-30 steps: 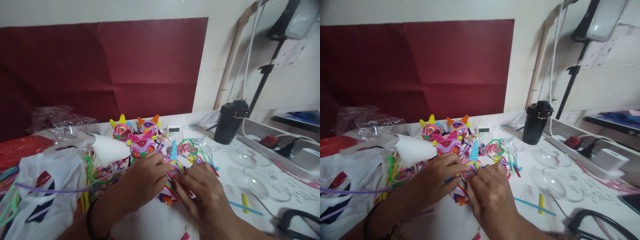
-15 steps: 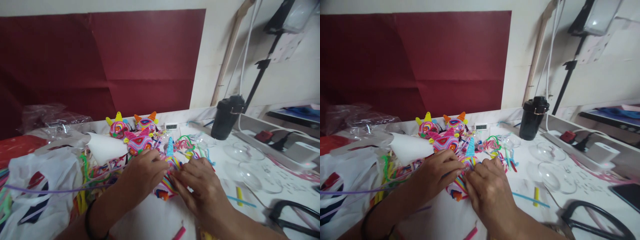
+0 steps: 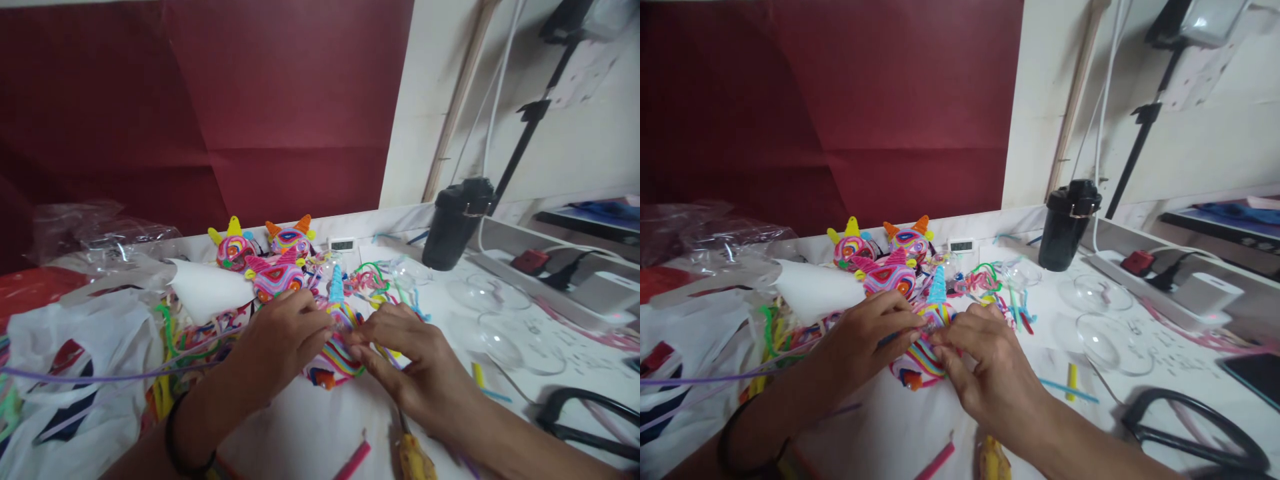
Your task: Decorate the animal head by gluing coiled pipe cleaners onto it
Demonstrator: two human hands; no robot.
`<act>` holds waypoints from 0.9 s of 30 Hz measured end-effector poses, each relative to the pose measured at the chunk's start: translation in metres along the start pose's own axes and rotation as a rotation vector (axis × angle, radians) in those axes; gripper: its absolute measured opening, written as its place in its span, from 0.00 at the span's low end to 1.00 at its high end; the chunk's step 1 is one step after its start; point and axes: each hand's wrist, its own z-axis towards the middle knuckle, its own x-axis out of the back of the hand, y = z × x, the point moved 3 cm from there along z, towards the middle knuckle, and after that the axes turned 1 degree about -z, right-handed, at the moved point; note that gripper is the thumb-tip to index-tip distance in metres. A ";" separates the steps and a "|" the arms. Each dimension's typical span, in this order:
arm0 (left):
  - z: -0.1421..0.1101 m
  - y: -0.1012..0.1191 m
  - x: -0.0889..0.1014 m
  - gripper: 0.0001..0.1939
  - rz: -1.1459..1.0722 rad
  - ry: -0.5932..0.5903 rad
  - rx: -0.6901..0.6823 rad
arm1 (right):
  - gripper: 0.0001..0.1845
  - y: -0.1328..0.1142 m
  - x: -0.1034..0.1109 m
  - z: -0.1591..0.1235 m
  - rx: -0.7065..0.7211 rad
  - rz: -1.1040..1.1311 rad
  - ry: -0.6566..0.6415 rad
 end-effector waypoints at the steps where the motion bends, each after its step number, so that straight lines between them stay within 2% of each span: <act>1: 0.000 -0.001 0.000 0.08 -0.003 0.010 -0.007 | 0.09 0.001 0.000 0.000 0.005 -0.003 -0.003; 7: 0.000 0.000 -0.001 0.09 0.006 0.011 -0.025 | 0.11 0.004 -0.002 0.000 0.027 -0.035 -0.037; 16: 0.000 0.001 -0.001 0.11 -0.002 0.003 0.040 | 0.13 0.000 -0.003 0.000 0.121 -0.156 -0.013; 21: 0.001 0.004 -0.002 0.09 0.025 0.033 0.018 | 0.11 -0.003 -0.003 0.000 0.148 -0.214 -0.040; 27: 0.000 0.006 -0.005 0.06 0.034 0.036 0.115 | 0.12 -0.003 -0.004 -0.003 0.138 -0.223 -0.107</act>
